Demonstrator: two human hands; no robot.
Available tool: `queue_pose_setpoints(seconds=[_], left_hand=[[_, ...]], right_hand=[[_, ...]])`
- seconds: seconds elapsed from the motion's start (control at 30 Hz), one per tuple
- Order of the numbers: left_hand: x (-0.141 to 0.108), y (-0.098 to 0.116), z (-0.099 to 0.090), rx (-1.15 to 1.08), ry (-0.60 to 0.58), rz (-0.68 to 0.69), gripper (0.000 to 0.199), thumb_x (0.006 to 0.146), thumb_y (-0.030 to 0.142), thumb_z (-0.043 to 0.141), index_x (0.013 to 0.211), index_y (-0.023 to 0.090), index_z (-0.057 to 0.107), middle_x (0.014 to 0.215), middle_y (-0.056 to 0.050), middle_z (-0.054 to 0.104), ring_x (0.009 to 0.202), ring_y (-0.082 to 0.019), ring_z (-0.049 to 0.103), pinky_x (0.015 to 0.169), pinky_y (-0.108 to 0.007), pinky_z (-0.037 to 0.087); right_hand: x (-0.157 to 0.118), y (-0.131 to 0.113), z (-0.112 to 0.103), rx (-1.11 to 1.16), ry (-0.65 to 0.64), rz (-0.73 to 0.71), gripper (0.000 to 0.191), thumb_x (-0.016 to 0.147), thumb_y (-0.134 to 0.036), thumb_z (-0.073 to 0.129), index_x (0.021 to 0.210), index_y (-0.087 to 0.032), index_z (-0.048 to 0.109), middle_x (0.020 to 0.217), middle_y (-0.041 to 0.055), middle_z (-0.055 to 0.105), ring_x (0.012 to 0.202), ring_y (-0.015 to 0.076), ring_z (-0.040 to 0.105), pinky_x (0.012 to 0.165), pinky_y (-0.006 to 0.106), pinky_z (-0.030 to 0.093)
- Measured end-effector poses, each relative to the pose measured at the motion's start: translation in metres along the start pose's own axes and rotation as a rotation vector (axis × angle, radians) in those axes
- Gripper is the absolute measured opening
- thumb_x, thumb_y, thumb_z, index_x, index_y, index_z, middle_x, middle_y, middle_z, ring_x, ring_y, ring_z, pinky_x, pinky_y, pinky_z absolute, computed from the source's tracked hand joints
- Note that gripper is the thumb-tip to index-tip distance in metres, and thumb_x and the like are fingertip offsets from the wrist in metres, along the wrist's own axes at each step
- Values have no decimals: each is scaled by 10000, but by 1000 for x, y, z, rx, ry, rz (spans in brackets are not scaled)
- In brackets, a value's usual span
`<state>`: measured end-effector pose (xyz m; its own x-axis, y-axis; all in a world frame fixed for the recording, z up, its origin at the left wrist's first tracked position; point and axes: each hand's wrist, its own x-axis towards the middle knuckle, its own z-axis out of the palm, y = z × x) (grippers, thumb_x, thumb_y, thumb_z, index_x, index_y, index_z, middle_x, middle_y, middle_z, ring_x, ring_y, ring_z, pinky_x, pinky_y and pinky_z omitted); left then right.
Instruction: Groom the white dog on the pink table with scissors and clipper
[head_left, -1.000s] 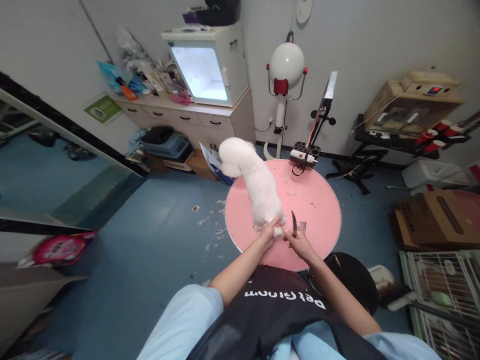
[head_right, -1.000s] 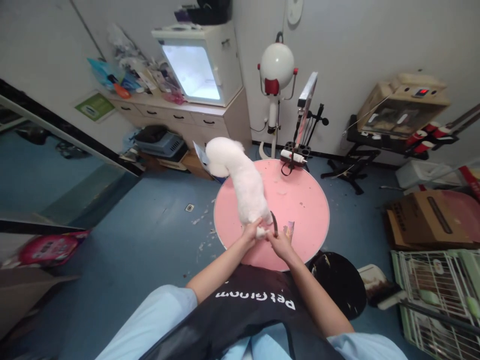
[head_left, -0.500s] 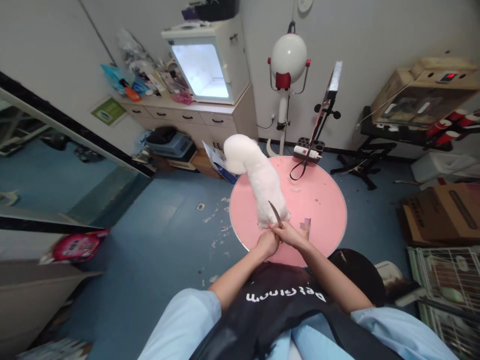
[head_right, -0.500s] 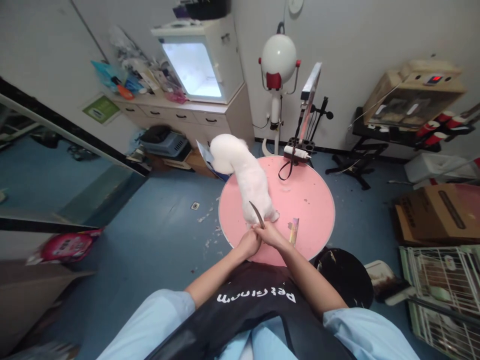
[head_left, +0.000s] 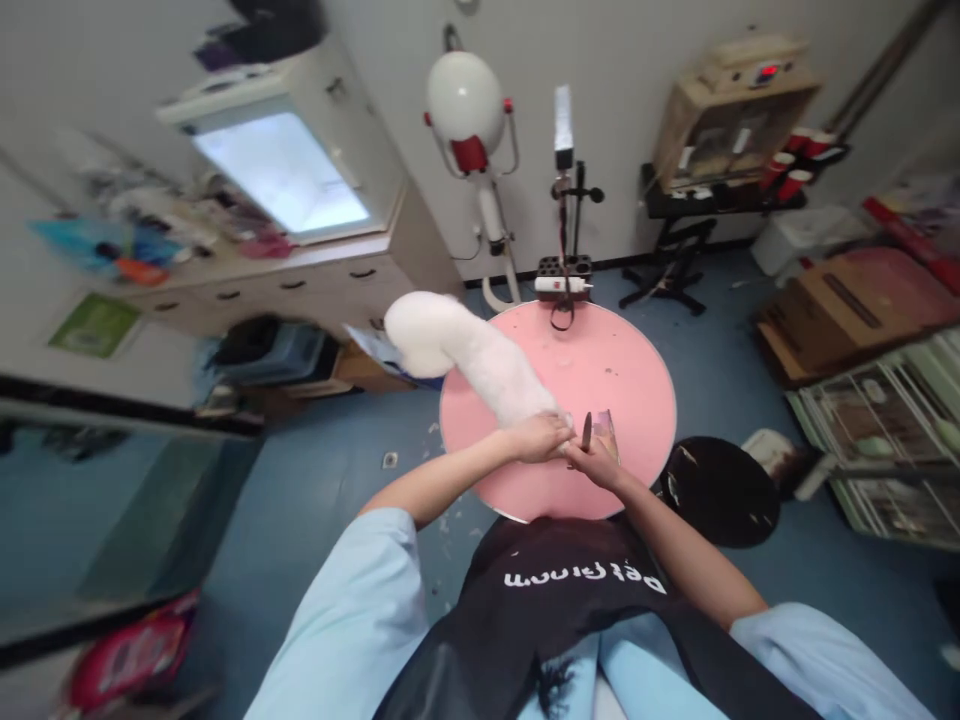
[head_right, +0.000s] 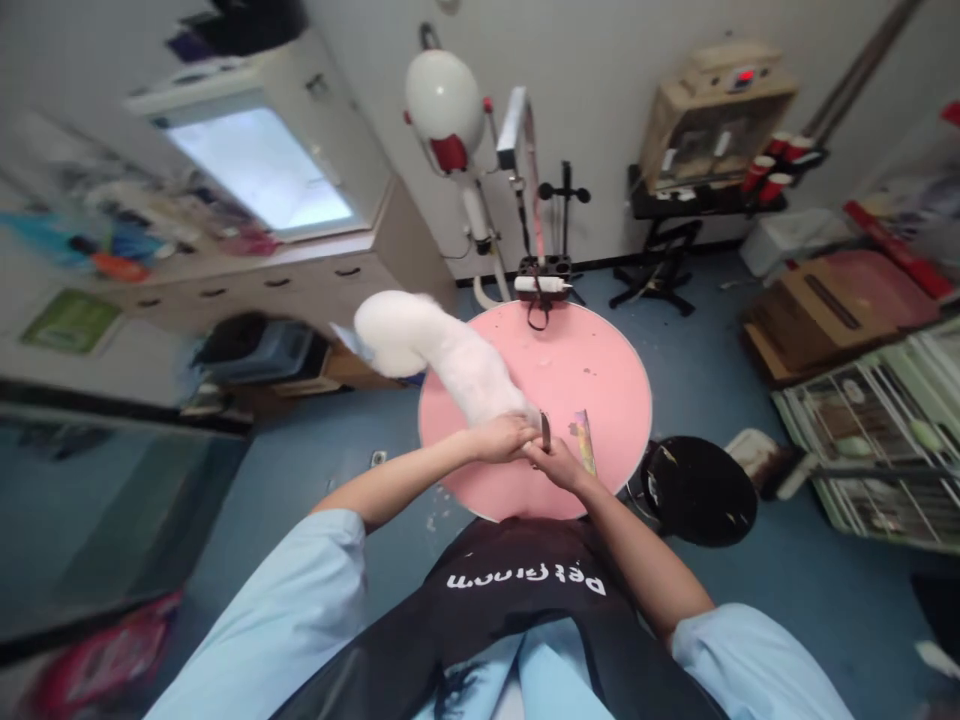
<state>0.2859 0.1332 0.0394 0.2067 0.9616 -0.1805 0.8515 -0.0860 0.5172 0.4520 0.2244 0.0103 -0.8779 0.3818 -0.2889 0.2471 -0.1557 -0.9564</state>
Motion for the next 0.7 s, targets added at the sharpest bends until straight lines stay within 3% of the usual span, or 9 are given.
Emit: queue_pose_setpoints(seconds=[0.1, 0.3, 0.37, 0.43, 0.5, 0.57, 0.63, 0.7], left_hand=[[8, -11, -7, 6, -105, 104, 190, 965, 328, 581, 943, 170, 685, 918, -117, 729, 898, -253, 691, 910, -349, 512], [11, -17, -9, 10, -151, 209, 195, 982, 301, 508, 895, 174, 629, 865, -114, 692, 840, -244, 672, 856, -347, 503], [12, -17, -8, 77, -176, 204, 198, 984, 283, 484, 888, 174, 618, 865, -122, 691, 829, -250, 669, 836, -352, 498], [13, -17, -10, 127, -179, 176, 215, 992, 270, 452, 878, 174, 607, 864, -130, 694, 814, -253, 664, 815, -354, 492], [14, -19, -12, 135, -160, 129, 228, 1001, 263, 424, 877, 177, 595, 864, -127, 695, 807, -247, 659, 809, -349, 484], [16, -20, -15, 106, -124, 63, 227, 1007, 260, 406, 886, 182, 581, 871, -111, 696, 810, -234, 653, 807, -335, 476], [19, -21, -16, 57, -96, -1, 217, 1008, 261, 401, 888, 187, 566, 876, -91, 694, 810, -219, 643, 792, -319, 468], [22, -22, -16, 3, -81, -40, 212, 1002, 258, 401, 868, 191, 551, 865, -78, 686, 796, -206, 628, 769, -306, 462]], right_hand=[[-7, -4, 0, 44, 40, -1, 435, 798, -490, 694, 496, -216, 544, 437, -28, 470, 498, 124, 470, 570, 308, 510], [-13, 14, 14, 344, 271, 150, 456, 793, -531, 762, 600, -218, 493, 447, -88, 407, 405, 61, 341, 417, 209, 348], [-20, 22, 17, 444, 382, 239, 463, 812, -538, 761, 633, -236, 460, 434, -126, 333, 384, 56, 305, 410, 210, 363], [-30, 28, 22, 510, 505, 284, 416, 798, -511, 768, 695, -245, 464, 452, -133, 372, 389, 74, 385, 447, 233, 445], [-42, 36, 36, 528, 551, 281, 374, 693, -410, 831, 814, -241, 520, 558, -89, 560, 499, 120, 571, 534, 268, 527], [-49, 45, 60, 500, 544, 249, 508, 554, -290, 873, 948, -229, 558, 737, -22, 708, 680, 180, 698, 629, 308, 574], [-51, 54, 90, 442, 570, 197, 567, 511, -265, 870, 988, -219, 567, 818, 11, 738, 788, 219, 729, 727, 364, 601], [-48, 60, 114, 366, 614, 121, 501, 567, -323, 849, 970, -227, 567, 867, 23, 728, 858, 233, 726, 831, 409, 599]])
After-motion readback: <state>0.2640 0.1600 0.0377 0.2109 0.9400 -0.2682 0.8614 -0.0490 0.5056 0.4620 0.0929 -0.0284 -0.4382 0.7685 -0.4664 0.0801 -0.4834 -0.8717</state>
